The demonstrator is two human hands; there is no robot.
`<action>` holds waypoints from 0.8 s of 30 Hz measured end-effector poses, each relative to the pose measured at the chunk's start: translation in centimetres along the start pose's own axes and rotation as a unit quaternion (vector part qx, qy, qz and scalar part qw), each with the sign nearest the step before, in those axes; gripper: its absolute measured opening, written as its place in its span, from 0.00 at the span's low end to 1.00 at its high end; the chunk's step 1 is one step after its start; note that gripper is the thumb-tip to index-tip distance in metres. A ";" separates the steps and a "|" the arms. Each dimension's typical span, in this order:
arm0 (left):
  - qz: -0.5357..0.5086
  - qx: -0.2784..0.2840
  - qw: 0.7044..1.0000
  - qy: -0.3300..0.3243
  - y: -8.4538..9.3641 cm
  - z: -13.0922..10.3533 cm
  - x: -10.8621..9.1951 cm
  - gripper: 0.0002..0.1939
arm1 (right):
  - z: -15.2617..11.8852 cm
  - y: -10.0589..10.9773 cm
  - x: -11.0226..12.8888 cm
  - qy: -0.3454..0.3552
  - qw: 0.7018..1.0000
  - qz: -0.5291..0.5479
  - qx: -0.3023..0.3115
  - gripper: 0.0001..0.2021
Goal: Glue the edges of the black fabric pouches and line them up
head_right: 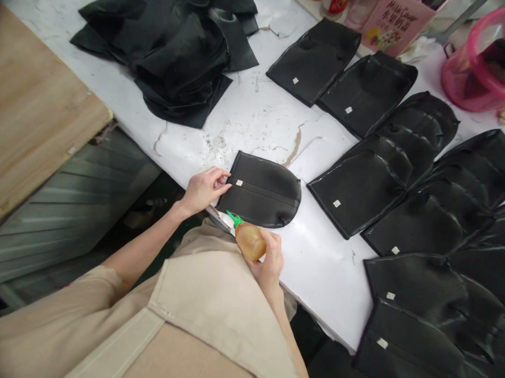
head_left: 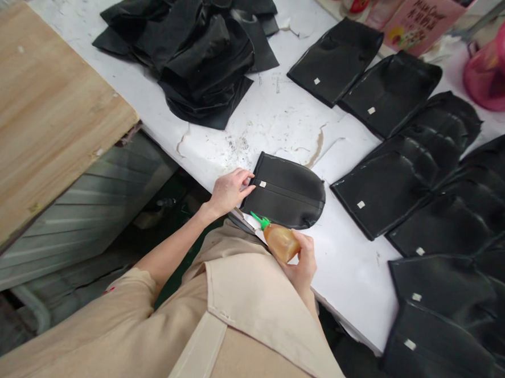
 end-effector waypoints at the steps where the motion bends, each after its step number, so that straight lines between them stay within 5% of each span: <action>1: 0.000 0.000 1.000 0.000 0.0 0.0 0.0 0.10 | 0.1 -0.1 0.1 0.005 1.000 0.000 0.003 0.28; 24: -0.020 -0.012 1.000 0.000 -0.1 0.2 0.6 0.10 | 1.8 -1.6 1.9 0.051 0.998 0.027 0.038 0.25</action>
Point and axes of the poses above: each hand's wrist, its own z-axis towards the middle knuckle, its own y-axis out of the back of the hand, x = y × z, the point moved 10 cm from there along z, towards the middle knuckle, and after that the axes turned 9 degrees about -y, right-handed, at the moved point
